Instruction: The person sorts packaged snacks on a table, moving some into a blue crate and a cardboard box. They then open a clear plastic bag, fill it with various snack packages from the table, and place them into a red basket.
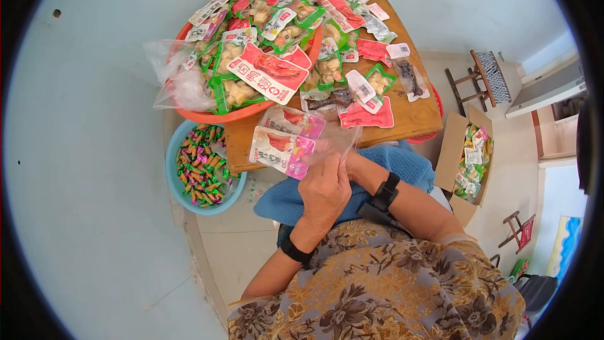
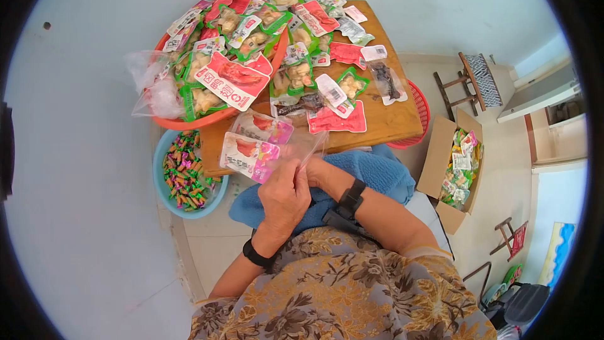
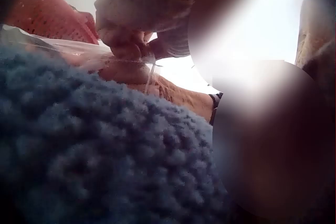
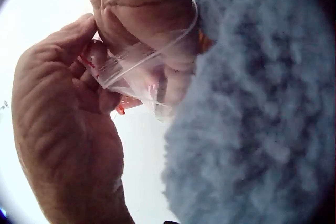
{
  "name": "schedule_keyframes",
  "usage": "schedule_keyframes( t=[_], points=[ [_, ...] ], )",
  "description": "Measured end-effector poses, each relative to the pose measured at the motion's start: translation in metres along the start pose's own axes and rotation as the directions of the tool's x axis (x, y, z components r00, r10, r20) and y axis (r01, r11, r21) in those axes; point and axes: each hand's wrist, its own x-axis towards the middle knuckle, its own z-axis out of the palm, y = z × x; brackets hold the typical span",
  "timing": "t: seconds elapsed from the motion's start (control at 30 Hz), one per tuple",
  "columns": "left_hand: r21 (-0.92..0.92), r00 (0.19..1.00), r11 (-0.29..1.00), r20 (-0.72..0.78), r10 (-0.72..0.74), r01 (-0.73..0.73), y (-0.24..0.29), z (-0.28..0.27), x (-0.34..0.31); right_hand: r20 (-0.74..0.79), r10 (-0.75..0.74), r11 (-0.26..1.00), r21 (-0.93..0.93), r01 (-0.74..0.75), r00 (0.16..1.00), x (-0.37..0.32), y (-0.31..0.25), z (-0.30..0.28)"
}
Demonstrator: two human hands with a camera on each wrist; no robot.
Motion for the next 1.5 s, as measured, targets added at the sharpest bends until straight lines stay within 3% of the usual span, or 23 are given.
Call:
schedule_keyframes(
  t=[0.03,0.1,0.23,0.3,0.43,0.5,0.9,0.93,1.0,1.03,1.1,1.13,1.27,1.33,1.37,1.43,1.5],
  points=[
    [0.007,1.000,1.000,0.013,-0.008,0.008,-0.001,0.000,-0.001,0.001,0.001,1.000,-0.001,-0.001,1.000,0.004,0.005,-0.003],
    [0.008,1.000,1.000,0.026,0.004,-0.004,-0.003,0.001,-0.002,-0.051,-0.123,0.945,-0.312,0.101,0.991,0.012,0.017,-0.007],
    [0.004,0.999,1.000,0.050,0.018,-0.018,-0.005,0.004,-0.005,-0.008,-0.072,0.961,-0.269,0.068,0.997,0.013,0.017,-0.012],
    [-0.026,0.998,0.999,0.059,0.025,-0.024,-0.007,0.004,-0.005,0.021,-0.190,0.761,-0.628,0.160,0.982,0.010,0.011,-0.011],
    [-0.107,0.992,0.994,0.123,-0.002,0.015,-0.005,-0.006,0.002,0.091,-0.192,0.799,-0.564,0.209,0.977,0.011,0.011,-0.009],
    [-0.104,0.995,0.995,0.095,0.017,-0.007,-0.007,-0.010,0.006,-0.005,-0.140,0.942,-0.310,0.131,0.990,0.019,0.027,-0.025],
    [-0.083,0.990,0.992,0.099,0.099,-0.091,-0.013,-0.025,0.017,-0.175,-0.125,0.966,-0.247,0.080,0.977,0.032,0.055,-0.064],
    [-0.088,0.993,0.993,0.079,0.092,-0.085,-0.013,-0.029,0.021,-0.166,-0.132,0.965,-0.248,0.088,0.977,0.025,0.045,-0.046],
    [-0.086,0.994,0.993,0.057,0.092,-0.087,-0.014,-0.040,0.032,-0.105,-0.380,0.830,-0.477,0.289,0.919,-0.002,0.013,0.016],
    [-0.045,0.994,0.993,0.011,0.111,-0.111,-0.016,-0.046,0.041,-0.096,-0.385,0.828,-0.476,0.297,0.918,-0.003,0.009,0.017],
    [0.002,0.990,0.990,-0.035,0.140,-0.140,-0.023,-0.059,0.061,-0.128,-0.257,0.659,-0.748,0.077,0.958,-0.008,0.004,0.017],
    [0.033,0.985,0.988,-0.083,0.151,-0.149,-0.028,-0.065,0.074,-0.185,-0.203,0.788,-0.613,0.048,0.962,-0.011,0.004,0.025],
    [0.238,0.977,0.959,-0.112,0.181,-0.151,-0.051,-0.091,0.136,-0.132,-0.260,0.806,-0.576,0.139,0.957,-0.026,0.009,0.010],
    [0.369,0.947,0.906,-0.157,0.280,-0.207,-0.070,-0.098,0.175,-0.107,-0.351,0.611,-0.779,0.141,0.930,-0.046,-0.006,0.026],
    [0.428,0.927,0.874,-0.178,0.329,-0.228,-0.082,-0.099,0.193,-0.103,-0.359,0.605,-0.783,0.147,0.928,-0.056,-0.010,0.028],
    [0.484,0.935,0.849,-0.155,0.320,-0.210,-0.105,-0.100,0.228,-0.292,-0.231,0.736,-0.676,-0.030,0.928,-0.076,-0.017,0.029],
    [0.534,0.943,0.823,-0.131,0.306,-0.193,-0.124,-0.096,0.252,-0.333,-0.233,0.759,-0.649,-0.043,0.914,-0.095,-0.026,0.037]
  ],
)
